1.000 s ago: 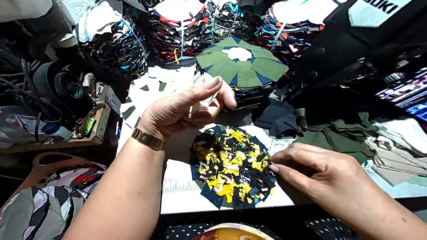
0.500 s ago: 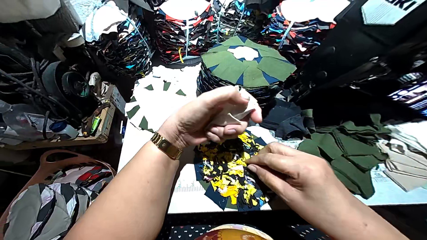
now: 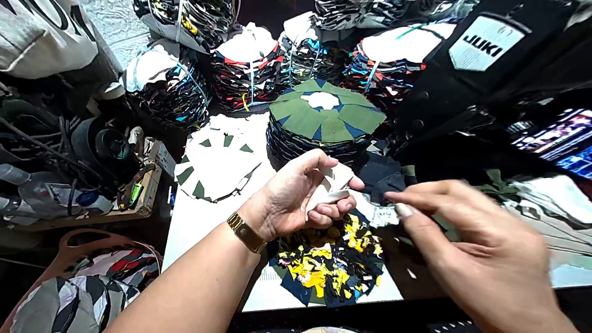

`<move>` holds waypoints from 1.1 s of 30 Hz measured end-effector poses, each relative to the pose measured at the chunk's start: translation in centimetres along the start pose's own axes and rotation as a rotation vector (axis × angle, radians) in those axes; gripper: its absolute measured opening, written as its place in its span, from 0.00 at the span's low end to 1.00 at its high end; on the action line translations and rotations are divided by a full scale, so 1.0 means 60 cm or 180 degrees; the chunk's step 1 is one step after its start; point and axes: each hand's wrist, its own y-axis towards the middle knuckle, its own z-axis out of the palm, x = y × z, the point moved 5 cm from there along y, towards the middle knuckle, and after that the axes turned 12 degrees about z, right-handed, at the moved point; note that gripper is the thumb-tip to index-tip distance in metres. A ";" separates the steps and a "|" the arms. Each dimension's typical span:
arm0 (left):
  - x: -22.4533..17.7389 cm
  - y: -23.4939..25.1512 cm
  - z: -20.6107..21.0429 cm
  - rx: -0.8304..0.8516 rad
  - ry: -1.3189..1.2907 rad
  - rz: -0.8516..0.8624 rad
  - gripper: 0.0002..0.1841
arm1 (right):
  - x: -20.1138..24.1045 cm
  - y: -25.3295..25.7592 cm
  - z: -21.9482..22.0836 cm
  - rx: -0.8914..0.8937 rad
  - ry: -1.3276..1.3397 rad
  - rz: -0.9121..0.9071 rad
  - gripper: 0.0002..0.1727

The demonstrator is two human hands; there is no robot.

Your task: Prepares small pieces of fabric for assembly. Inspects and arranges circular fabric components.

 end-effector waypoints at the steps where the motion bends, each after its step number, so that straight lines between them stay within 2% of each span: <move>1: 0.005 0.001 0.004 -0.0014 0.0069 -0.0031 0.24 | 0.012 0.001 -0.007 -0.0074 0.0096 -0.0049 0.13; 5: 0.027 -0.008 0.026 -0.0335 0.0412 -0.0103 0.19 | 0.046 0.001 0.013 0.0158 0.0125 -0.0351 0.15; 9: 0.030 -0.005 0.021 -0.0452 0.0780 -0.0244 0.15 | 0.048 0.004 0.023 0.0183 0.0374 -0.0398 0.07; 13: 0.020 -0.008 0.026 -0.0561 0.0757 -0.0268 0.13 | 0.042 0.017 -0.004 0.0405 0.0899 0.0103 0.06; 17: 0.020 -0.006 0.031 -0.0101 0.0207 -0.0008 0.18 | 0.017 0.027 -0.023 0.0206 0.1152 0.0641 0.09; 20: 0.016 -0.010 0.033 -0.0072 0.0377 0.0256 0.25 | 0.005 0.023 -0.020 0.0173 0.1198 0.0782 0.10; 23: 0.015 -0.011 0.038 -0.0260 0.0962 0.0394 0.11 | 0.001 0.015 -0.017 0.0131 0.1271 0.0828 0.09; 25: 0.016 -0.013 0.038 -0.0380 0.1130 0.0472 0.07 | -0.002 0.013 -0.017 0.0116 0.1312 0.0816 0.09; 30: 0.014 -0.017 0.032 -0.0479 0.1458 0.0656 0.04 | -0.004 0.006 -0.012 0.0205 0.1394 0.0861 0.10; 33: 0.014 -0.014 0.035 -0.0531 0.1553 0.0731 0.04 | -0.005 0.001 0.000 0.0426 0.1389 0.0836 0.15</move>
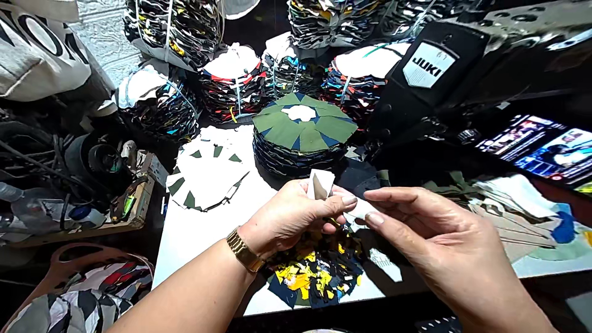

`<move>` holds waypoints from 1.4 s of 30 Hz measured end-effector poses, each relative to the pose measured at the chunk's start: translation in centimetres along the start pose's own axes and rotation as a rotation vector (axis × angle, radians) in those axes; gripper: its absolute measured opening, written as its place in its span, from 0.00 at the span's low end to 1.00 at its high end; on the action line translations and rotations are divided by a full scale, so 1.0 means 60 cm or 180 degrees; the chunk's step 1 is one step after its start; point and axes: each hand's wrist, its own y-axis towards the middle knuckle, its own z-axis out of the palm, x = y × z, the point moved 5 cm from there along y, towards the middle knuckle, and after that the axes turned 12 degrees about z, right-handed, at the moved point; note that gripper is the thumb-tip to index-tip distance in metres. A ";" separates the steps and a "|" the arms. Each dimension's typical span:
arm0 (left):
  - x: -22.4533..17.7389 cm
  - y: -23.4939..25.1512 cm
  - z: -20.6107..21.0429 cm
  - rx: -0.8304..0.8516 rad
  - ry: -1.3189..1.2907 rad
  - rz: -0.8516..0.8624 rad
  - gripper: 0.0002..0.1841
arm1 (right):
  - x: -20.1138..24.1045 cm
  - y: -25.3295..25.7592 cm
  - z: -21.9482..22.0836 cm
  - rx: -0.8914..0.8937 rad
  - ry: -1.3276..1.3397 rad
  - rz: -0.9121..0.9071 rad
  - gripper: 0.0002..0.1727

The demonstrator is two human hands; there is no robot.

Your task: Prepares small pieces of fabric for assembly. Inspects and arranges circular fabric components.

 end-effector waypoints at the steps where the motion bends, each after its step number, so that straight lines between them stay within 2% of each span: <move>1: 0.000 0.001 0.001 -0.0007 0.0056 0.0027 0.04 | -0.003 -0.001 0.003 0.0033 0.0021 0.0009 0.18; 5: 0.002 0.004 0.000 0.0036 0.0075 0.0191 0.05 | -0.007 -0.003 0.013 0.0025 0.0063 0.0048 0.26; 11: -0.002 0.002 -0.001 0.0012 0.0058 0.0303 0.07 | -0.008 -0.010 0.026 0.0072 0.0049 -0.0019 0.28; 14: 0.000 0.003 -0.004 0.0082 0.0185 0.0377 0.09 | -0.007 -0.013 0.027 -0.0023 -0.0001 -0.0034 0.25; 17: 0.000 0.002 -0.002 0.0150 0.0313 0.0530 0.09 | 0.001 -0.017 0.024 -0.0121 0.0002 -0.0097 0.15; 21: -0.002 -0.003 -0.002 0.0057 0.0468 0.0430 0.15 | 0.009 -0.023 0.015 -0.0361 0.0041 -0.0172 0.11; 25: 0.000 -0.006 0.001 0.0281 0.0308 0.0330 0.14 | 0.004 -0.022 0.007 -0.0442 0.0274 -0.0039 0.10; 29: 0.011 0.011 0.001 0.0586 -0.0141 0.0219 0.10 | -0.001 -0.025 0.009 -0.0212 0.0354 -0.0093 0.10; 33: 0.013 0.015 0.000 0.0337 -0.0299 -0.0012 0.08 | 0.004 -0.032 0.005 0.0192 0.0362 -0.0131 0.15; 36: 0.010 0.014 -0.003 -0.0009 -0.0438 -0.0183 0.07 | 0.018 -0.039 0.006 0.0448 -0.0347 -0.0517 0.27; 38: 0.008 0.013 -0.002 -0.0071 -0.0457 -0.0233 0.07 | 0.025 -0.044 0.010 0.0210 -0.0935 -0.0989 0.30; 42: 0.007 0.011 0.003 0.0008 -0.0389 -0.0232 0.07 | 0.044 -0.051 0.006 -0.0267 -0.1343 -0.1769 0.09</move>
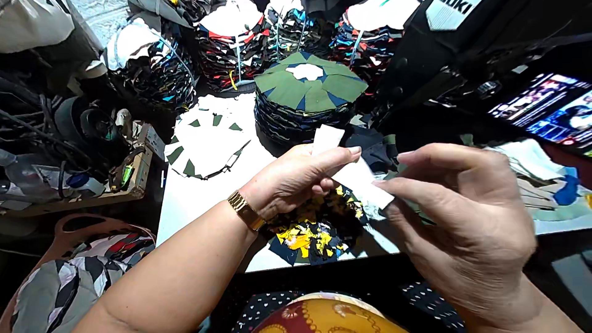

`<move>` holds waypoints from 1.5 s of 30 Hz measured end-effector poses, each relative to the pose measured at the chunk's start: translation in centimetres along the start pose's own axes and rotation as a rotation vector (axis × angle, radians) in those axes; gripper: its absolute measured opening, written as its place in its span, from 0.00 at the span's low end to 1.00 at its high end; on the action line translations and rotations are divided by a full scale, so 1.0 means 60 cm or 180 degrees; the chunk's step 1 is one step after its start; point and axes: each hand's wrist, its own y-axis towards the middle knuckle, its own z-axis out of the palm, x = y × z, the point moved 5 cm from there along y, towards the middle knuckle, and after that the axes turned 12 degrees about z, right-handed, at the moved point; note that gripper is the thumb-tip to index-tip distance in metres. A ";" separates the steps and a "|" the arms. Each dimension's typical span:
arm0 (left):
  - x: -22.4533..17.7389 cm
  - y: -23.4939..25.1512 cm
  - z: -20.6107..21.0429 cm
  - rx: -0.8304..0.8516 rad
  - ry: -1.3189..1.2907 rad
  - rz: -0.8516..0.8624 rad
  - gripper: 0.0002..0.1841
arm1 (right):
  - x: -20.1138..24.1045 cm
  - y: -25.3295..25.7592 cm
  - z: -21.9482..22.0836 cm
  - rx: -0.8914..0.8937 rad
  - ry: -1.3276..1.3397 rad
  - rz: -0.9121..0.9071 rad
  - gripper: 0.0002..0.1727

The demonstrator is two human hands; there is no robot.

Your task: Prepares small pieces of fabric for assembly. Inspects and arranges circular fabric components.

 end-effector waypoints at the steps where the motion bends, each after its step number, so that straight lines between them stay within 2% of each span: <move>1: 0.000 0.001 -0.001 0.0036 0.0086 0.0040 0.08 | 0.002 0.003 -0.006 -0.0033 0.0009 -0.0017 0.08; 3: 0.001 0.004 -0.006 0.0079 0.0400 0.0242 0.11 | 0.003 0.009 -0.017 0.0042 0.0123 0.0149 0.09; 6: -0.002 0.009 -0.011 0.0160 0.0718 0.0670 0.15 | -0.012 0.008 -0.027 0.0141 0.0658 0.0783 0.07; 9: -0.008 0.004 -0.001 0.0606 0.0489 0.0599 0.19 | -0.023 0.008 -0.023 0.0090 0.1107 0.1254 0.09; 15: -0.001 -0.007 0.014 0.1359 0.0436 0.0533 0.02 | -0.041 -0.006 -0.014 -0.0038 0.1453 0.1706 0.07; 18: -0.005 -0.007 0.009 0.1359 0.0845 0.0563 0.08 | -0.047 -0.017 -0.013 -0.0038 0.1576 0.1941 0.06; 22: -0.004 -0.001 0.004 0.1158 0.1156 0.0549 0.01 | -0.049 -0.036 -0.007 0.0119 0.1635 0.2004 0.05; 29: -0.013 -0.008 -0.004 0.1838 0.2062 0.0276 0.04 | -0.040 -0.082 0.009 0.0573 0.1679 0.2412 0.03; 32: -0.009 -0.009 -0.005 0.2059 0.2219 0.0162 0.06 | -0.033 -0.097 0.022 0.0746 0.1314 0.2498 0.05; 35: -0.007 -0.010 -0.006 0.2217 0.2457 0.0049 0.09 | -0.028 -0.107 0.031 0.0803 0.0703 0.2349 0.07; 42: -0.009 -0.006 -0.007 0.2000 0.3723 0.0160 0.12 | -0.026 -0.102 0.043 0.0776 -0.0539 0.1659 0.12; 45: -0.006 -0.005 -0.006 0.1987 0.4096 0.0137 0.14 | -0.025 -0.100 0.045 0.0780 -0.0754 0.1513 0.13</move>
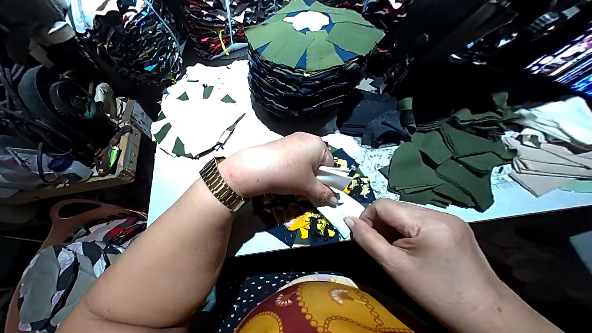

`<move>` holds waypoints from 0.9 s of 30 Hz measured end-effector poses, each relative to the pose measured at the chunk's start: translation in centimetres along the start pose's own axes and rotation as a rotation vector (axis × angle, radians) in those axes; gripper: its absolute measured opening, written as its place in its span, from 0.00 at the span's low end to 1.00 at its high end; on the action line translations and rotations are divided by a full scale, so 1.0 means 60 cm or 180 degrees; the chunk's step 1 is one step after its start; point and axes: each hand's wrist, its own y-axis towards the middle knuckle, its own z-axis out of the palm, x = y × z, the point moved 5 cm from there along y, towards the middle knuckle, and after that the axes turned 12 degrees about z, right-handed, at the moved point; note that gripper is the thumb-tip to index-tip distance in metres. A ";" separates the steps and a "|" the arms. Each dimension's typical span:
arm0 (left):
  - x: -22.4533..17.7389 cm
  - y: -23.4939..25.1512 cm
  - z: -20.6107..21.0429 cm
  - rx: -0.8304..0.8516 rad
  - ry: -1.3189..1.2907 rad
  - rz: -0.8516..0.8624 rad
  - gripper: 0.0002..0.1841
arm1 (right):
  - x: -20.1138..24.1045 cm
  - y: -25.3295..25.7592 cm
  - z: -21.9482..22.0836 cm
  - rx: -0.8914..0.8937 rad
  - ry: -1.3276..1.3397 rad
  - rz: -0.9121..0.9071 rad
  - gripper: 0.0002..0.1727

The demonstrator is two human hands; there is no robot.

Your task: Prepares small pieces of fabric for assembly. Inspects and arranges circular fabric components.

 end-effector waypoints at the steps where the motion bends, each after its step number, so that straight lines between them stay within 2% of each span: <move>1: 0.001 0.000 0.000 0.0000 0.0078 -0.0031 0.14 | -0.001 0.003 -0.003 -0.0017 0.0001 0.0006 0.13; 4: -0.001 0.000 -0.002 -0.0039 0.0189 -0.0073 0.16 | 0.000 0.013 -0.022 -0.0111 0.0245 -0.0047 0.10; 7: -0.006 -0.006 -0.009 -0.0219 0.0280 0.0002 0.17 | 0.022 0.015 -0.030 -0.0140 0.0517 -0.0566 0.09; 11: -0.002 -0.009 -0.017 -0.0368 0.0418 0.0053 0.15 | 0.037 0.005 0.006 0.0080 0.0397 -0.1053 0.08; 14: 0.003 -0.010 -0.013 -0.0186 0.0579 -0.0296 0.13 | 0.032 0.004 0.023 0.0214 0.0208 -0.1131 0.09; 17: 0.005 -0.009 -0.011 -0.0136 0.0667 -0.0359 0.14 | 0.025 0.006 0.014 0.0515 0.0344 -0.1088 0.12; 19: 0.007 -0.009 -0.015 -0.0245 0.0485 -0.0239 0.13 | 0.012 0.016 -0.011 0.0725 0.0709 -0.1017 0.13; 21: 0.007 -0.012 -0.022 -0.0532 0.0126 0.0059 0.12 | -0.005 0.034 -0.048 0.0461 0.0755 -0.0905 0.11; 24: 0.009 -0.013 -0.030 -0.1006 -0.0664 0.0308 0.10 | -0.034 0.056 -0.088 -0.0142 0.0076 -0.0818 0.12; 27: 0.009 -0.015 -0.031 -0.1338 -0.1601 0.0317 0.11 | -0.058 0.066 -0.081 -0.0116 -0.0262 -0.0838 0.12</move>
